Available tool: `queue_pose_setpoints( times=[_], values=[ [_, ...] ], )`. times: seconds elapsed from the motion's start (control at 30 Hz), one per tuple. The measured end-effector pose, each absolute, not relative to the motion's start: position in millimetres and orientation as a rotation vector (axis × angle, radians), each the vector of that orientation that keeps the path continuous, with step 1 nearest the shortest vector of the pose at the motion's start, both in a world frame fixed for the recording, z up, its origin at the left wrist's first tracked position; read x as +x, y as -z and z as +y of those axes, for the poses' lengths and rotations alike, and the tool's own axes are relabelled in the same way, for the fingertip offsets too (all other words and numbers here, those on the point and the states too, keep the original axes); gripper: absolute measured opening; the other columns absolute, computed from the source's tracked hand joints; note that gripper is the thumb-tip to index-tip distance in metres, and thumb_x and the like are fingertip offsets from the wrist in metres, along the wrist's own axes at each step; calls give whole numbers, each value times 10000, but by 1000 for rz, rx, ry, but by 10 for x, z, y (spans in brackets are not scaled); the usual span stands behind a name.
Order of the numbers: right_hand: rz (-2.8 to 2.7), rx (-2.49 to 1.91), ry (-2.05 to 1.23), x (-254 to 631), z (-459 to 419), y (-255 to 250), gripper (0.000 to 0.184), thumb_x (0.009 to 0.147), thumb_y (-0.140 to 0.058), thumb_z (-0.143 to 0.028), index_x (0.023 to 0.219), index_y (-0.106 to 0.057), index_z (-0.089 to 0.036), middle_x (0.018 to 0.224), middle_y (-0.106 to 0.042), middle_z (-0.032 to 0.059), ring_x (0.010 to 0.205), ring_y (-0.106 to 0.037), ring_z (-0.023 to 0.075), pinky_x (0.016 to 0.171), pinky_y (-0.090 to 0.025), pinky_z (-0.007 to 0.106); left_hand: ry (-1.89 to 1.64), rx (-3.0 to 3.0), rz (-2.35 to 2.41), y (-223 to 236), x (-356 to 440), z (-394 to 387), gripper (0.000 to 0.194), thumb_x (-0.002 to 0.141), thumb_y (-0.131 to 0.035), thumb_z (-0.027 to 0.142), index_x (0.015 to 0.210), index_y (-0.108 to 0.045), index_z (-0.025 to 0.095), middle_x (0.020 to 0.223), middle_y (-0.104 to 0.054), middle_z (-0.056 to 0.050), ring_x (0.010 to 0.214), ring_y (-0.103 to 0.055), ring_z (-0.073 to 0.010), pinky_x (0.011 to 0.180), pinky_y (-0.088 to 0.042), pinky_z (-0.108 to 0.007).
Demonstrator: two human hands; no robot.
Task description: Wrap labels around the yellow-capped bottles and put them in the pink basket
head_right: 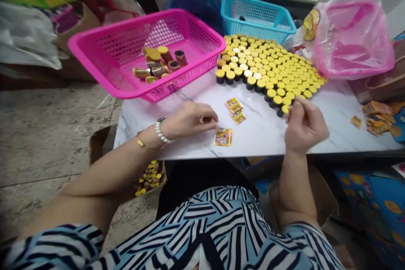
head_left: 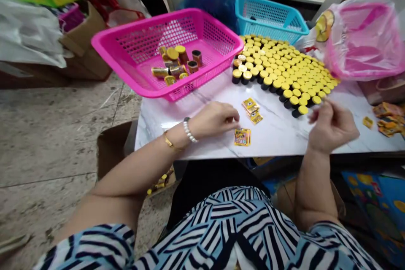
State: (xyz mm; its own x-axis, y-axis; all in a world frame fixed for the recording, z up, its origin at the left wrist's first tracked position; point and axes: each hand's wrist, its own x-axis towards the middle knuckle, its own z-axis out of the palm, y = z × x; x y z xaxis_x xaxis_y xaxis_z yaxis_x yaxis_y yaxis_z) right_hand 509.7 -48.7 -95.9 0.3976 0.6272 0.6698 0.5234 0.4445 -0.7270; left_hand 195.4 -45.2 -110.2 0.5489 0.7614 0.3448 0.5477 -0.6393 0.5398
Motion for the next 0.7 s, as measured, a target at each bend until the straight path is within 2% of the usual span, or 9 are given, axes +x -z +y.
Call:
queue_pose_setpoints(
  times=[0.07,0.17,0.3,0.4,0.47,0.53,0.6,0.7],
  values=[
    [-1202,-1263,-242,5107,-821,1126,233,927,-733,-363,1037,-803,-170,644,-651,-11,476,-590,116,445,-456,264,-519,2385,940,1227,2087,-476,147,883,-747,291,989,-775,192,805,-714,-18,670,-617,-126,639,-430,-258],
    [-1347,-1380,-392,5140,-1053,1331,226,905,-756,-381,1008,-820,-191,705,-711,8,550,-660,134,515,-513,270,-484,2361,963,1368,2153,-474,105,872,-755,276,948,-797,217,867,-713,-26,707,-625,-130,639,-409,-254],
    [-1321,-1526,-217,5448,-792,1452,306,940,-688,-444,1043,-810,-184,839,-757,43,630,-688,145,617,-567,296,-544,2329,908,1410,2121,-458,172,935,-690,296,837,-799,208,867,-719,-35,712,-642,-128,657,-431,-252],
    [-1358,-1652,-83,5703,-477,1485,353,944,-657,-478,1058,-801,-177,907,-770,59,661,-678,150,670,-576,309,-552,2305,885,1380,2090,-433,171,939,-703,336,945,-830,222,863,-734,-35,704,-657,-130,659,-444,-250],
    [-1432,-1700,2,5776,-332,1519,390,903,-698,-501,1117,-779,-185,978,-771,64,667,-657,147,720,-582,324,-567,2314,913,1363,2092,-429,160,933,-702,317,968,-829,227,884,-740,-37,719,-665,-133,666,-449,-252],
    [-1492,-1727,76,5780,-260,1557,446,828,-772,-508,1150,-742,-201,1049,-764,57,647,-627,137,757,-580,339,-565,2340,943,1363,2114,-446,134,924,-687,269,908,-808,215,902,-737,-38,727,-662,-131,661,-445,-252],
    [-1501,-1754,102,5746,-257,1583,463,779,-814,-495,1128,-705,-211,1061,-753,36,623,-609,126,766,-568,343,-547,2380,964,1377,2145,-478,133,920,-665,234,854,-775,198,906,-728,-39,715,-644,-127,643,-432,-252],
    [-1473,-1759,42,5654,-339,1593,437,791,-799,-483,1101,-658,-210,1045,-739,19,639,-637,124,700,-540,310,-554,2434,980,1404,2172,-511,149,935,-631,226,852,-745,179,895,-712,-45,695,-619,-125,628,-427,-256]
  ],
)
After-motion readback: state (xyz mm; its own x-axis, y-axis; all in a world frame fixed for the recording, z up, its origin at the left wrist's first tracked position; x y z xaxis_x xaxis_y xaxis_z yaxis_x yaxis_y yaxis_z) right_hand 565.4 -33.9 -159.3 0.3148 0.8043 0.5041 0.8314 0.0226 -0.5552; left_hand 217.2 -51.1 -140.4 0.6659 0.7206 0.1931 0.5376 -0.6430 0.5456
